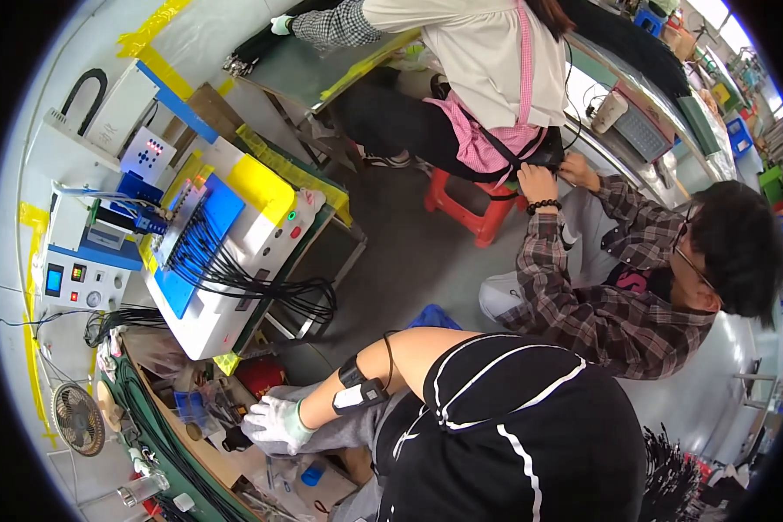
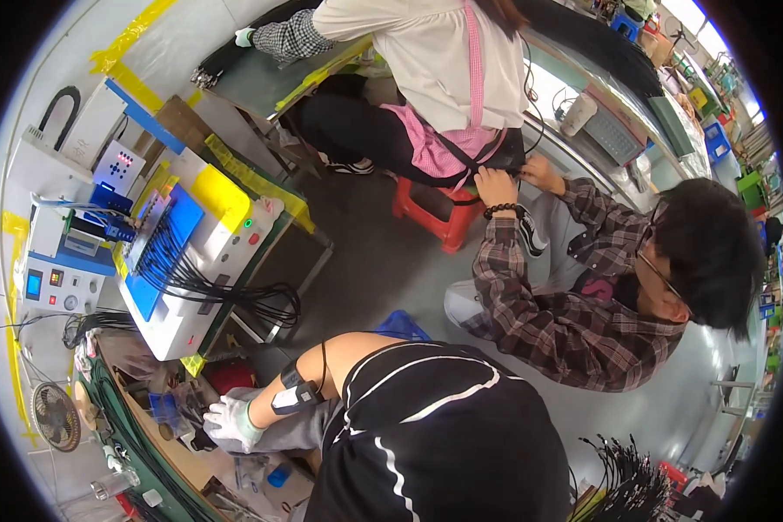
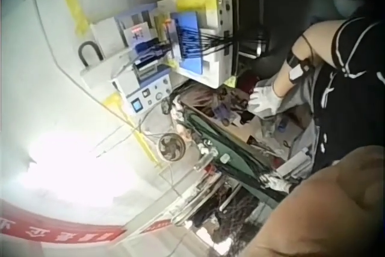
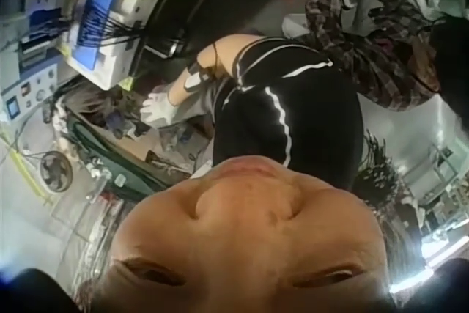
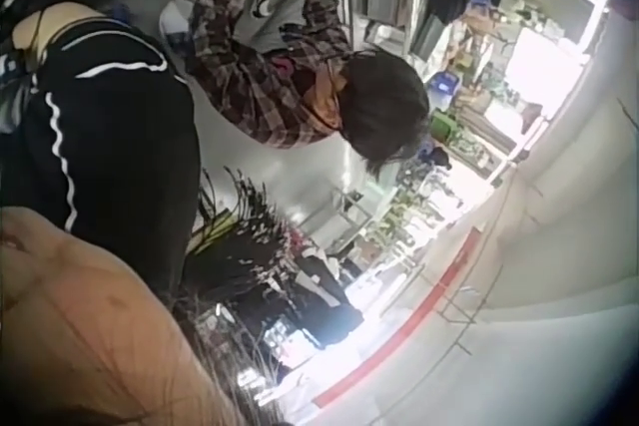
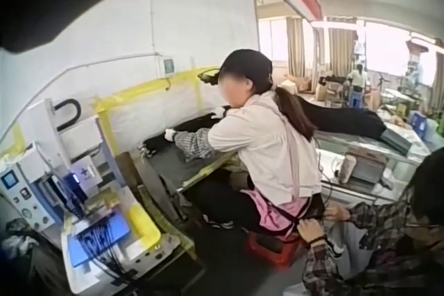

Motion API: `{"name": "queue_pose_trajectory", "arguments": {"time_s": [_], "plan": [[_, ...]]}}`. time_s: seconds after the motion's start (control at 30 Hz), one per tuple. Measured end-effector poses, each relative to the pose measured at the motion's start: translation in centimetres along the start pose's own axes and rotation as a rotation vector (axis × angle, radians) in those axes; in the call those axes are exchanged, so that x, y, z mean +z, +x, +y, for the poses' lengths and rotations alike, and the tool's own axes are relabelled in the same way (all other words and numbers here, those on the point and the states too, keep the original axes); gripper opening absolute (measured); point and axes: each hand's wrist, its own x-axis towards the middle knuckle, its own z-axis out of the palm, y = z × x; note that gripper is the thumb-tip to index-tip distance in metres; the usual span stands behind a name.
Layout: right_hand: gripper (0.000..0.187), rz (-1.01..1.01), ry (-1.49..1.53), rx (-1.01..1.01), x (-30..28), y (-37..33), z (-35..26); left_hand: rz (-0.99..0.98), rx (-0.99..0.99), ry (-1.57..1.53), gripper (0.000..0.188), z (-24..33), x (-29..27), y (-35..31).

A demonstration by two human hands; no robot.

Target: Insert individual wires into a connector jig to assemble wire harnesses.

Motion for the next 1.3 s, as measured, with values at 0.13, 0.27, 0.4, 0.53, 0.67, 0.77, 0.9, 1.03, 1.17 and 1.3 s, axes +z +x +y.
{"name": "queue_pose_trajectory", "arguments": {"time_s": [0.13, 0.27, 0.4, 0.53, 0.67, 0.77, 0.9, 1.03, 1.17, 1.3], "plan": [[0.092, -0.027, 0.000, 0.006, 0.8, -0.2, 0.1, -0.102, -0.537, -0.620, 0.040, 0.5, 0.5, 0.1], [0.093, -0.044, -0.006, -0.004, 0.6, -0.5, 0.1, -0.122, -0.145, -0.068, 0.043, -0.6, 1.8, -1.0], [0.093, -0.050, -0.013, -0.017, -0.2, -0.2, -0.1, 0.587, 0.298, 0.163, 0.043, -0.4, 3.0, 5.6], [0.093, -0.017, -0.032, -0.024, 0.6, -0.5, -0.6, -0.136, 0.189, 0.453, 0.040, 0.4, -0.2, 1.3], [0.093, 0.034, -0.063, -0.061, 1.0, -0.4, -1.5, 0.014, 0.138, 0.279, 0.032, -1.5, 1.3, -1.0], [0.093, 0.037, -0.087, -0.057, 0.8, -1.1, -1.7, 0.146, 0.117, 0.126, 0.029, 0.7, 0.1, 0.4], [0.092, 0.046, -0.089, -0.059, 0.9, -1.3, -1.9, 0.124, 0.016, 0.054, 0.027, -1.0, 2.0, -0.9], [0.092, 0.066, -0.099, -0.066, 1.3, -1.2, -1.9, -0.075, -0.043, 0.143, 0.029, -2.8, 3.4, -3.5], [0.092, 0.062, -0.090, -0.060, 1.3, -1.1, -2.2, -0.090, 0.038, 0.260, 0.031, -0.8, 0.4, -0.7], [0.092, 0.037, -0.073, -0.041, 0.5, -1.5, -2.3, 0.035, 0.225, 0.406, 0.035, 0.2, -1.1, 1.2]]}}
